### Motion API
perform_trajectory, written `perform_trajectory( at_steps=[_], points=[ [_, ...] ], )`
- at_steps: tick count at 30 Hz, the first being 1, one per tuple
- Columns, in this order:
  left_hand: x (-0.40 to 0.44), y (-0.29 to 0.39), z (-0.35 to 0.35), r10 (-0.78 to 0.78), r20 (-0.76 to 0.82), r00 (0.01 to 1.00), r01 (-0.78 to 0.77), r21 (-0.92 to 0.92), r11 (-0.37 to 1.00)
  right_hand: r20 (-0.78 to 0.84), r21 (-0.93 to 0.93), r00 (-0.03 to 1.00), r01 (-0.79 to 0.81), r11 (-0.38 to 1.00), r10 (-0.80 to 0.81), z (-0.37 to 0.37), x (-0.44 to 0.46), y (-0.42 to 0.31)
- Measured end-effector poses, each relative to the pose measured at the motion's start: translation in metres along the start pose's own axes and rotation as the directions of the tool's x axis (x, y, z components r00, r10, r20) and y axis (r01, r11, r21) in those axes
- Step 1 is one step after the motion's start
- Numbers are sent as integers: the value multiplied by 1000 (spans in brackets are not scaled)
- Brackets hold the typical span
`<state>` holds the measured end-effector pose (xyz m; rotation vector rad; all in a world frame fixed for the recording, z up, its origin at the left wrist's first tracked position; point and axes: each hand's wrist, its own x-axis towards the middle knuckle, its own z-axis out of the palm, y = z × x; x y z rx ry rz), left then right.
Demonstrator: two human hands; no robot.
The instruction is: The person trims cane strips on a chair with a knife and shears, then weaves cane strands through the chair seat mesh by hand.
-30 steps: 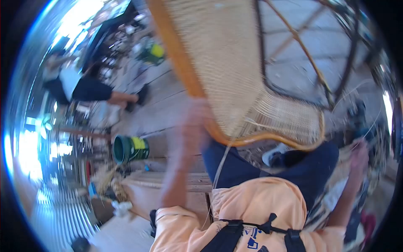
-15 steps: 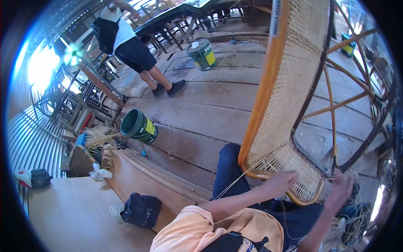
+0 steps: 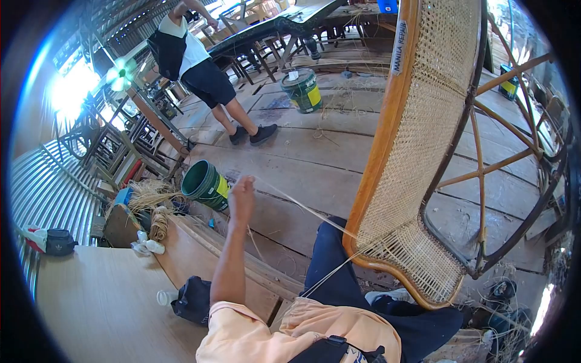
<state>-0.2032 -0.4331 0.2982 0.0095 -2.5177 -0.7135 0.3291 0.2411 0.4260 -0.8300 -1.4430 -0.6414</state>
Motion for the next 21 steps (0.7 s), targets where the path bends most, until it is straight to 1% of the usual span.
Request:
perform_trajectory(
  at_steps=[1, 2, 3, 4, 5, 6, 7, 8, 9, 10, 11, 12, 13, 14, 15, 16, 17, 20, 21],
  points=[
    [10, -28, -1, -23, 6, 1000, 23, 74, 997, -26, -108, 999, 34, 994, -37, -1, 2, 11],
    [14, -45, 3, -50, 14, 999, 47, 145, 988, 140, -158, 990, -8, 987, 30, 1, -4, 23],
    [8, -50, 14, -9, 49, 999, 5, 63, 998, 298, -214, 949, -39, 976, 103, 4, -14, 40],
    [-5, -51, 30, 36, 79, 996, -34, -22, 999, 441, -274, 879, -61, 960, 182, 8, -27, 57],
    [-24, -47, 44, 76, 106, 991, -65, -104, 993, 572, -329, 780, -66, 942, 254, 15, -38, 73],
    [-53, -6, 50, 294, 365, 883, -409, 294, 864, 683, -378, 657, -57, 924, 320, 25, -48, 85],
    [-88, 59, 33, 291, 593, 751, -371, 14, 928, 770, -418, 517, -35, 908, 374, 39, -53, 90],
    [-120, 111, 28, 232, 839, 493, -318, -75, 945, 832, -453, 359, 0, 892, 423, 50, -56, 89],
    [-162, 138, 46, 260, 915, 309, -351, -144, 925, 912, -322, 260, -23, 947, 316, 51, -58, 8],
    [-198, 158, 64, 503, 862, 65, -461, -421, 781, 956, -170, 216, -152, 974, 201, 59, -88, -31],
    [-224, 183, 68, 483, 875, -32, -413, -452, 791, 986, 39, 164, -354, 934, 21, 65, -134, -56],
    [-251, 194, 86, 578, 815, -34, -372, -547, 750, 987, 159, 70, -561, 812, -145, 61, -174, -93],
    [-272, 205, 105, 656, 753, 40, -341, -607, 718, 952, 194, -12, -751, 632, -307, 56, -221, -129],
    [-283, 212, 118, 724, 680, 119, -315, -666, 677, 891, 166, -221, -652, 739, -396, 21, -218, -199],
    [-284, 218, 120, 721, 670, 176, -306, -659, 687, 689, 613, 110, -617, 494, -717, 11, -272, -217],
    [-276, 224, 120, 716, 659, 231, -303, -651, 696, 760, 381, -110, -723, 576, -640, -16, -261, -259],
    [-268, 227, 119, 706, 648, 284, -296, -642, 708, 763, 121, -341, -759, 640, -549, -41, -247, -296],
    [-235, 199, 110, 672, 679, 294, -357, -574, 737, 762, 215, -281, -740, 637, -583, -45, -268, -294],
    [-225, 185, 106, 647, 714, 266, -434, -511, 742, 748, 270, -248, -734, 623, -615, -42, -271, -288]
  ],
)
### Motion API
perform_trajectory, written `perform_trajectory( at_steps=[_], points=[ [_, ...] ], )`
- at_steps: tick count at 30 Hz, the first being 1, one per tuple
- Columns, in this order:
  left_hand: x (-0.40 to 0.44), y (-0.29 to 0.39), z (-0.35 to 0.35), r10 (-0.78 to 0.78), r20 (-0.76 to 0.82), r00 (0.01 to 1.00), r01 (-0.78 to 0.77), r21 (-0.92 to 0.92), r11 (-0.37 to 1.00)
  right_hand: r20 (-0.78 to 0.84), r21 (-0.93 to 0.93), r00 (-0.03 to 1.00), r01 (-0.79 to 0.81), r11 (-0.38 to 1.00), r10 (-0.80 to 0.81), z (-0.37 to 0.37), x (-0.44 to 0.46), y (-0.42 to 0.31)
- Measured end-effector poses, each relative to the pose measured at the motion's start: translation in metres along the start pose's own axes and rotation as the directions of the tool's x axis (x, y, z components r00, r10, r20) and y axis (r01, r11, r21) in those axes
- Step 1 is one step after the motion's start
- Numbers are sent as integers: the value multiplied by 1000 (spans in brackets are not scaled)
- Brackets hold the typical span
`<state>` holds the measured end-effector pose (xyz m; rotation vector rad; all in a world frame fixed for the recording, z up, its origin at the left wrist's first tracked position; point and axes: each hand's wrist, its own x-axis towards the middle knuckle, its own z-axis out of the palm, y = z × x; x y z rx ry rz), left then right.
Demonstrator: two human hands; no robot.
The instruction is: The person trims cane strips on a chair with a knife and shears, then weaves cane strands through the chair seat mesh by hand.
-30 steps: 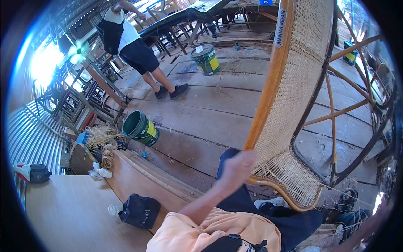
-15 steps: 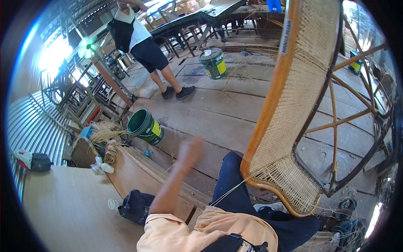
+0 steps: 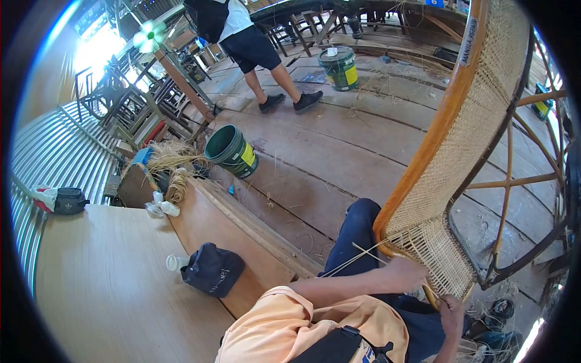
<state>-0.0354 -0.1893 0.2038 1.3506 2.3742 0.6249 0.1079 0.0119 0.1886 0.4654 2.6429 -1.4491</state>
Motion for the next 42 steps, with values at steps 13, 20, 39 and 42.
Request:
perform_trajectory(
  at_steps=[13, 20, 39, 42],
  points=[
    [-34, -5, 44, -155, 198, 968, 184, -136, 974, -40, -370, 941, 299, 880, -337, 32, 14, 2],
    [-28, -17, 46, -217, -45, 975, 190, -330, 924, 80, 237, 997, -20, 971, 1, 89, 22, 35],
    [4, 13, 38, -40, -178, 983, -141, -879, 456, -623, 98, 768, -110, 989, 147, 34, -57, 5],
    [18, 14, -12, 98, -334, 938, -342, -833, 435, -897, 85, 421, -145, 986, 139, -22, -145, 71]
  ],
)
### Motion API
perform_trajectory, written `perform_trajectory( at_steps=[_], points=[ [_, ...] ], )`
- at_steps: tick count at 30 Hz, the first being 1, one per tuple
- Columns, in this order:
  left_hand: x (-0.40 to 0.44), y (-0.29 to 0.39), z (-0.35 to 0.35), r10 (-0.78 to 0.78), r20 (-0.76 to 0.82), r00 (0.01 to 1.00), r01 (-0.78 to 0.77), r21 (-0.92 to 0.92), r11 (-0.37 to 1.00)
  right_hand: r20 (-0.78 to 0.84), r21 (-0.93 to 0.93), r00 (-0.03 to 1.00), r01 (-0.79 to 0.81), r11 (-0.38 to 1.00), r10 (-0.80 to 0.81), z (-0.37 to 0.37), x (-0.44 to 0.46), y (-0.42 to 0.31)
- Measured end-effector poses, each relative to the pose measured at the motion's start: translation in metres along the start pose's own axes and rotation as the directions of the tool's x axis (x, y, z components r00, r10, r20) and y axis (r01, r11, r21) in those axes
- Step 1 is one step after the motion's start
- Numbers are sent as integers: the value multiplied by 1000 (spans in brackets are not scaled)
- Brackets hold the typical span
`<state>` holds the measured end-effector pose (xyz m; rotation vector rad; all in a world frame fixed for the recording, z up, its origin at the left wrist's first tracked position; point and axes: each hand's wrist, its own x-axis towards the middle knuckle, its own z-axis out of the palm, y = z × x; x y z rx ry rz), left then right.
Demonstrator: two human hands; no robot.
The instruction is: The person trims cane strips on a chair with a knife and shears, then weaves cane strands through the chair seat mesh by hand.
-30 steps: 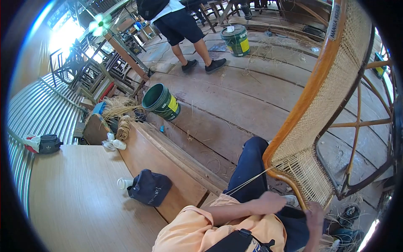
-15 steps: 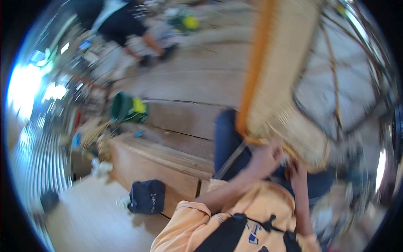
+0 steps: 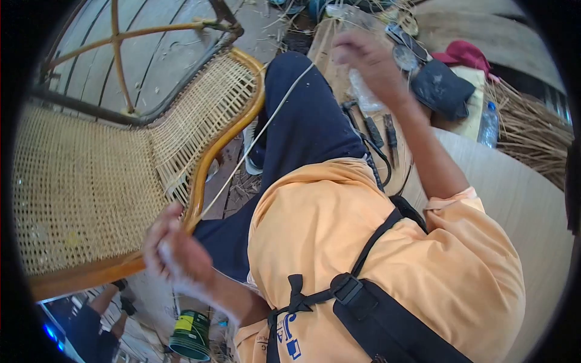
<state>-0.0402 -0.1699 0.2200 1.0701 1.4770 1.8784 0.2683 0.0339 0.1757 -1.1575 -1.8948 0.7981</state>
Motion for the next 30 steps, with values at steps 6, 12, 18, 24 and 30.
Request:
perform_trajectory(
  at_steps=[6, 12, 18, 24, 30],
  points=[
    [-7, 39, 27, -129, 441, 888, 147, -6, 989, -131, -228, 796, -605, 763, 592, -89, -113, 98],
    [-25, -12, 76, -482, 515, 708, 161, 547, 821, -96, -509, 870, -461, 727, 484, -11, -190, 122],
    [-35, -31, 56, -614, 414, 672, 453, 426, 783, -18, -630, 863, -402, 665, 505, -8, -189, 126],
    [-48, -39, 59, -668, 383, 638, 484, 475, 735, -224, -615, 855, -496, 612, 468, -43, -201, 117],
    [-45, -48, 63, -728, 253, 637, 546, 519, 658, -319, -627, 721, -648, 433, 616, -56, -246, 153]
  ],
)
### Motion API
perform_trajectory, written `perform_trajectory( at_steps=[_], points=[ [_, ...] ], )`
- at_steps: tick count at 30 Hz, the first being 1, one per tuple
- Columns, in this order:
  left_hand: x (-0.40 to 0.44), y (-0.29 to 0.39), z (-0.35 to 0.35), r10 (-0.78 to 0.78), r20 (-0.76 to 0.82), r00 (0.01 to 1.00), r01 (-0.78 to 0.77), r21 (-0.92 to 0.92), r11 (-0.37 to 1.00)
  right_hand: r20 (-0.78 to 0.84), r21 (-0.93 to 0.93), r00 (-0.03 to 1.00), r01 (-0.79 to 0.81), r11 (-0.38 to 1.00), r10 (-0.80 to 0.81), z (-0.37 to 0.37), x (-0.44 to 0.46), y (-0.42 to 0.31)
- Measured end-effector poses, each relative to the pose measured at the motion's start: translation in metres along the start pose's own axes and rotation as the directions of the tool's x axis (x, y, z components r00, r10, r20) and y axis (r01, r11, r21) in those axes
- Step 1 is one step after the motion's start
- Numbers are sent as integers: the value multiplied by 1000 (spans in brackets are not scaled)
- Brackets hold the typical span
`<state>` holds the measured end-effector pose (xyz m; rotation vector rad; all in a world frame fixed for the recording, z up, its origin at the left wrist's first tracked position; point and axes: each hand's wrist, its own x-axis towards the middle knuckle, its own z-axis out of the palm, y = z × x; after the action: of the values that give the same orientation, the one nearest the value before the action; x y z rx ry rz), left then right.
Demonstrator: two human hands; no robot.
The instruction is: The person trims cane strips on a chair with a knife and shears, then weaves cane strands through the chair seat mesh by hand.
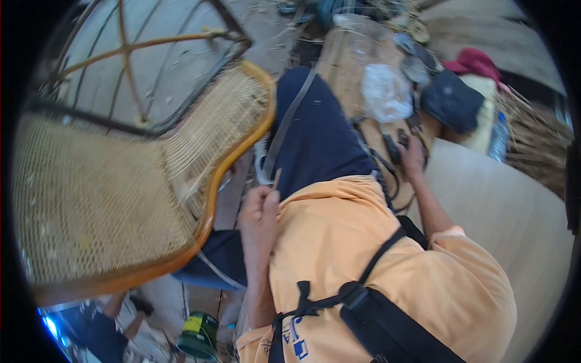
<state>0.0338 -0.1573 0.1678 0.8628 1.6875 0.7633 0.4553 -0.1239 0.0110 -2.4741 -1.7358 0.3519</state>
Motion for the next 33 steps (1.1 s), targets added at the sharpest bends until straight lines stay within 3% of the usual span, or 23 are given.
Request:
perform_trajectory(
  at_steps=[1, 2, 4, 5, 6, 7, 8, 9, 10, 11, 12, 13, 14, 16, 19, 22, 25, 28, 33],
  points=[
    [3, -3, -1, 26, -8, 1000, -26, 19, 999, -41, 79, 998, 41, 996, -38, 3, 1, 9],
    [4, -2, -2, 9, -37, 999, -9, -13, 1000, 70, -18, 997, -20, 1000, 22, -15, 5, -8],
    [3, 0, -3, -3, -47, 999, -1, -83, 997, -195, -35, 909, 368, 929, -367, -12, 11, 18],
    [3, 1, -3, -18, -61, 998, 12, -97, 995, 39, 88, 982, 183, 979, -187, -15, 24, 29],
    [2, -7, -1, -132, 14, 991, 129, -341, 931, -56, 282, 964, 265, 922, -260, -33, 23, -7],
    [2, -2, -2, -223, 66, 973, 230, -415, 880, 74, 501, 972, 156, 851, -222, -49, 27, -48],
    [7, -23, 7, 89, -65, 994, -104, -278, 955, 226, 488, 961, 28, 872, -158, -79, 18, -115],
    [6, -15, 2, 52, -90, 995, -70, -211, 975, 254, 704, 939, -14, 711, -233, -101, 1, -177],
    [7, -21, 5, 122, -112, 986, -152, -320, 935, 343, 799, 855, -47, 600, -390, -77, 14, -180],
    [6, -17, -2, 101, -79, 992, -118, -262, 958, 425, 811, 760, -78, 580, -491, -94, -4, -227],
    [6, -19, -2, 205, -199, 958, -244, -196, 950, 388, 821, 704, 28, 570, -594, -86, -13, -255],
    [5, -18, -6, 220, -255, 941, -271, -187, 944, 349, 875, 589, 73, 478, -729, -82, -24, -283],
    [4, -21, -8, 256, -319, 912, -319, -162, 934, 345, 871, 525, 129, 474, -778, -84, -37, -307],
    [-9, -18, -14, 264, -350, 899, -333, -154, 930, 300, 939, 385, 43, 342, -873, -84, -62, -338],
    [-14, -25, -20, 245, -425, 871, -327, -131, 936, 359, 917, 274, 74, 391, -892, -72, -62, -363],
    [-21, -28, -23, 266, -418, 869, -358, -158, 920, 402, 899, 274, 63, 433, -874, -72, -63, -369],
    [-19, -33, -18, 132, -342, 930, -250, -325, 912, 408, 913, 263, -89, 399, -875, -78, -65, -369],
    [-20, -34, -17, 224, -462, 858, -330, -163, 930, 539, 842, 241, -199, 502, -807, -90, -71, -363],
    [-15, -28, -16, 301, -458, 836, -389, -109, 915, 534, 845, 291, -221, 488, -793, -84, -61, -357]
  ],
)
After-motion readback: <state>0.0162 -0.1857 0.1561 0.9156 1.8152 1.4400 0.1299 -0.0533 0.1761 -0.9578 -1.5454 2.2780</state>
